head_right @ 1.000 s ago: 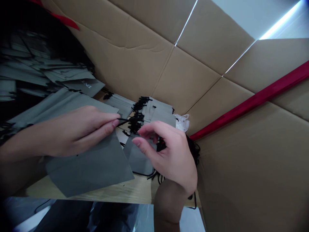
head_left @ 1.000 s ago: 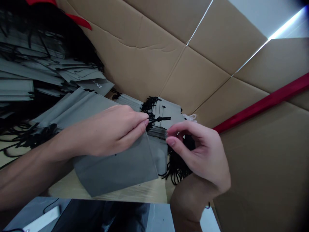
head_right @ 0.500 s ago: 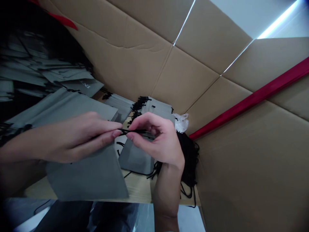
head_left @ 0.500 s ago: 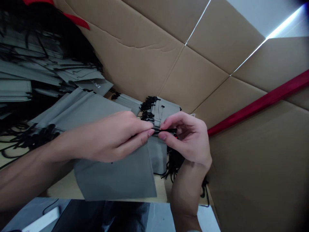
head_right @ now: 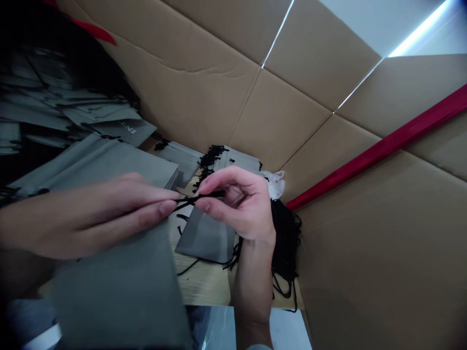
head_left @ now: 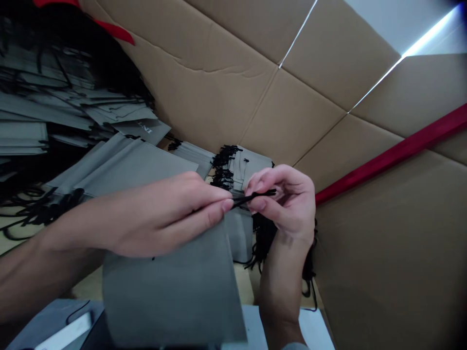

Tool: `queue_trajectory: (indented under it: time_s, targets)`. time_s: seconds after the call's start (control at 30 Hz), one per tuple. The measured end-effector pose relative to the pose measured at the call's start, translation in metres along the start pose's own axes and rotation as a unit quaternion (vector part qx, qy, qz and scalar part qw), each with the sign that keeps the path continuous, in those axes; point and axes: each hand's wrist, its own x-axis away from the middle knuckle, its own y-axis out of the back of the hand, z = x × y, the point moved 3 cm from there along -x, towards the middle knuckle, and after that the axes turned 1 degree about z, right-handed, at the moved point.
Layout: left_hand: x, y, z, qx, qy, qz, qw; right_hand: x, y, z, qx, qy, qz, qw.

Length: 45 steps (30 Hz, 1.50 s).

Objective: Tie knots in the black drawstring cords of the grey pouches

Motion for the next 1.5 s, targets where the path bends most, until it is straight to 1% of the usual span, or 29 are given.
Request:
queue_trajectory:
  time_s: [0.07, 0.13, 0.17, 0.23, 0.33, 0.5, 0.6, 0.77, 0.87, 1.1, 1.2, 1.37, 1.5]
  targets:
    - [-0.004, 0.001, 0.008, -0.020, 0.046, -0.012, 0.999, 0.004, 0.002, 0.008, 0.086, -0.040, -0.026, 0.995]
    - [-0.008, 0.000, 0.014, -0.016, 0.076, -0.051, 0.996, 0.007, -0.001, 0.012, 0.128, -0.065, -0.046, 0.989]
    - [-0.009, -0.001, 0.017, 0.002, 0.079, -0.078, 0.994, 0.009, -0.003, 0.014, 0.132, -0.074, -0.057, 0.987]
    - [-0.013, -0.005, 0.019, 0.068, 0.059, -0.132, 0.987, 0.010, -0.006, 0.014, 0.120, -0.096, -0.078, 0.985]
    - [-0.019, -0.009, 0.021, 0.175, 0.025, -0.161, 0.971, 0.011, -0.008, 0.015, 0.107, -0.117, -0.102, 0.982]
    - [-0.025, -0.011, 0.024, 0.235, 0.006, -0.203, 0.950, 0.009, -0.006, 0.021, 0.162, -0.109, -0.102, 0.975]
    - [-0.027, -0.010, 0.026, 0.262, 0.016, -0.207, 0.942, 0.009, -0.006, 0.022, 0.178, -0.105, -0.100, 0.973]
    - [-0.026, -0.011, 0.027, 0.280, 0.039, -0.176, 0.943, 0.011, -0.006, 0.021, 0.219, -0.104, -0.074, 0.967]
    - [-0.026, -0.012, 0.029, 0.288, 0.039, -0.172, 0.941, 0.013, -0.006, 0.022, 0.235, -0.103, -0.073, 0.964]
    - [-0.027, -0.013, 0.030, 0.303, 0.041, -0.167, 0.937, 0.016, -0.005, 0.026, 0.288, -0.067, -0.070, 0.953]
    - [-0.026, -0.014, 0.028, 0.291, 0.037, -0.179, 0.939, 0.017, -0.006, 0.028, 0.302, -0.060, -0.066, 0.949]
    - [-0.026, -0.014, 0.027, 0.255, 0.034, -0.202, 0.945, 0.018, -0.007, 0.031, 0.327, -0.041, -0.079, 0.941]
    - [-0.025, -0.014, 0.027, 0.228, 0.022, -0.214, 0.949, 0.017, -0.009, 0.033, 0.333, -0.031, -0.073, 0.940]
